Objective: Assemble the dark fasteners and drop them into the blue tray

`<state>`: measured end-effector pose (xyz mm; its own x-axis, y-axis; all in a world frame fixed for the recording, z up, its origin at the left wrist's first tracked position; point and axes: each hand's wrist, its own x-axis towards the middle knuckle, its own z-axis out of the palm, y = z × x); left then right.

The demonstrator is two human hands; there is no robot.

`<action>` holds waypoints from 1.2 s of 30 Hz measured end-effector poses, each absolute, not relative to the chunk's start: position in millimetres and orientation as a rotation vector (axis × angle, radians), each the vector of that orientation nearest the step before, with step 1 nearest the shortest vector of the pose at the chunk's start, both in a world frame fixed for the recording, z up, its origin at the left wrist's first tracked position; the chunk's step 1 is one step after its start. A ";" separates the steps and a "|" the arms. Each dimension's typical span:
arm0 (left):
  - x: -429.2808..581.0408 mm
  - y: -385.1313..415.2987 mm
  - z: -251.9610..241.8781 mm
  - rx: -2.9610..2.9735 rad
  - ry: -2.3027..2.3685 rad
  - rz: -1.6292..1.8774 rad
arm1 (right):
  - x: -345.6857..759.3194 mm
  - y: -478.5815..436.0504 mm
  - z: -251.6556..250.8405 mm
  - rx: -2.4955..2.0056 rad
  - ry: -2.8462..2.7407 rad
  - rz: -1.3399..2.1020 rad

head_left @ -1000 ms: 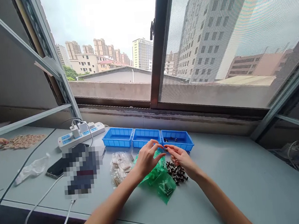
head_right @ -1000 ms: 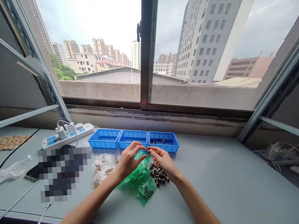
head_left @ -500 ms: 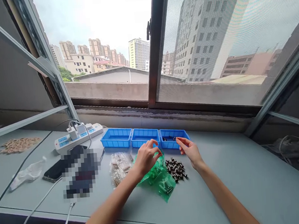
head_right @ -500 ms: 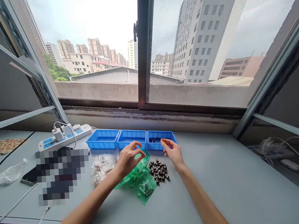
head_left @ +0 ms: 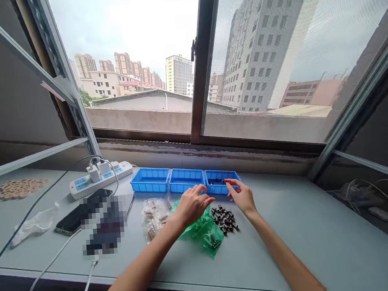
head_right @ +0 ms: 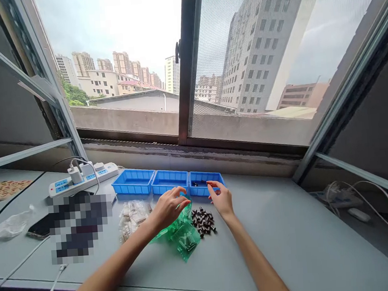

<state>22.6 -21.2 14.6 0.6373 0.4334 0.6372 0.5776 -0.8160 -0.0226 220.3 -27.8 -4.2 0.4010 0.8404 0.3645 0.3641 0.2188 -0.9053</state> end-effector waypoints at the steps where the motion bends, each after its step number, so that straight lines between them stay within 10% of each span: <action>1: 23.2 -22.3 15.0 -2.654 -0.813 -0.935 | 221.4 -26.7 -4.7 -1.381 -1.181 0.449; 15: 20.4 -11.2 10.9 -2.742 -0.816 -0.880 | 228.5 -28.4 -2.0 -1.395 -1.343 0.128; 36: 17.6 -10.8 10.2 -2.854 -0.923 -0.561 | 234.4 -47.7 10.8 -1.532 -1.925 0.514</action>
<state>17.6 -10.8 10.2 0.7501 0.5478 0.3705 0.5811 -0.8134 0.0262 234.4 -47.7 10.8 -0.1371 0.9648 0.2246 0.7246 0.2523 -0.6414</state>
